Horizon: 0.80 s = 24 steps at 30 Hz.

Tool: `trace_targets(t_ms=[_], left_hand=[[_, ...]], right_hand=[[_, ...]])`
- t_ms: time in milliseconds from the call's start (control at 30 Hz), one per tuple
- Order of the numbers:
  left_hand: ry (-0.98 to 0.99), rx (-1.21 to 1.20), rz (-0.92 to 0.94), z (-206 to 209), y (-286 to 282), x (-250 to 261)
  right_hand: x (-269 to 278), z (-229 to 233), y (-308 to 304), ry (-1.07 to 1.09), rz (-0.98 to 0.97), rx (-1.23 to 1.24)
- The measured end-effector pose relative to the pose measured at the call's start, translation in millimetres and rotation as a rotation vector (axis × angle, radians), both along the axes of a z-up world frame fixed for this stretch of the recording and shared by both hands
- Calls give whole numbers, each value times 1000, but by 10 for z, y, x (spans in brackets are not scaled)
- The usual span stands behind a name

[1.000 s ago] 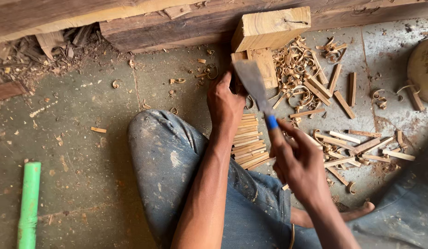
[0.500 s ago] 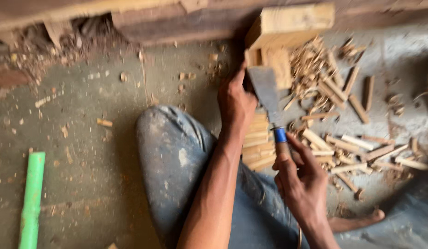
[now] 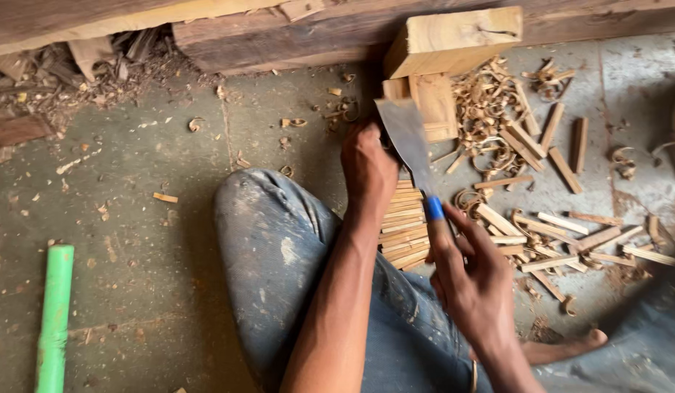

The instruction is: The person sits on the floor and uses a hand scraper to shave thin strips from a wooden block. They gather the strips into a small pile while handling the wood by hand.

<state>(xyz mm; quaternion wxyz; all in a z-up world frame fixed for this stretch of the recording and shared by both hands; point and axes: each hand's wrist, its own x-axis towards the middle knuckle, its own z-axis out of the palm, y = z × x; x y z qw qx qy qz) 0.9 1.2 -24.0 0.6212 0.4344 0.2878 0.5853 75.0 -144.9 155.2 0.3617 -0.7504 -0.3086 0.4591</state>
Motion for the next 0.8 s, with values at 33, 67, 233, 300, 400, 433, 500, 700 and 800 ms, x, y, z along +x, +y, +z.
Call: trace_targets(t_ms=[33,67,233,300,400,433,500,700,800], left_hand=[[898,-1,317,10,-23,-13],[915,74,368,25,-34,-37],[1073,-242,172,201,4,-22],[1097,-236,127,268,50,-45],[1021,-52,227,282,17,-55],[975,38,285,276,1,-56],[1040,92,358,264,-24,-55],[1086,-36,252,281,26,-65],[1105,-90,214,243,-1,-44]], right_hand=[[-36,-39,-102,5,-32,2],[-58,-90,-173,10,-63,5],[-18,-202,-182,54,-76,12],[-7,-173,-61,67,-78,7],[13,-111,13,72,-95,-27],[19,-87,0,84,-88,-17],[24,-71,-20,93,-74,-10],[103,-123,144,70,-94,-87],[136,-90,153,76,-62,-57]])
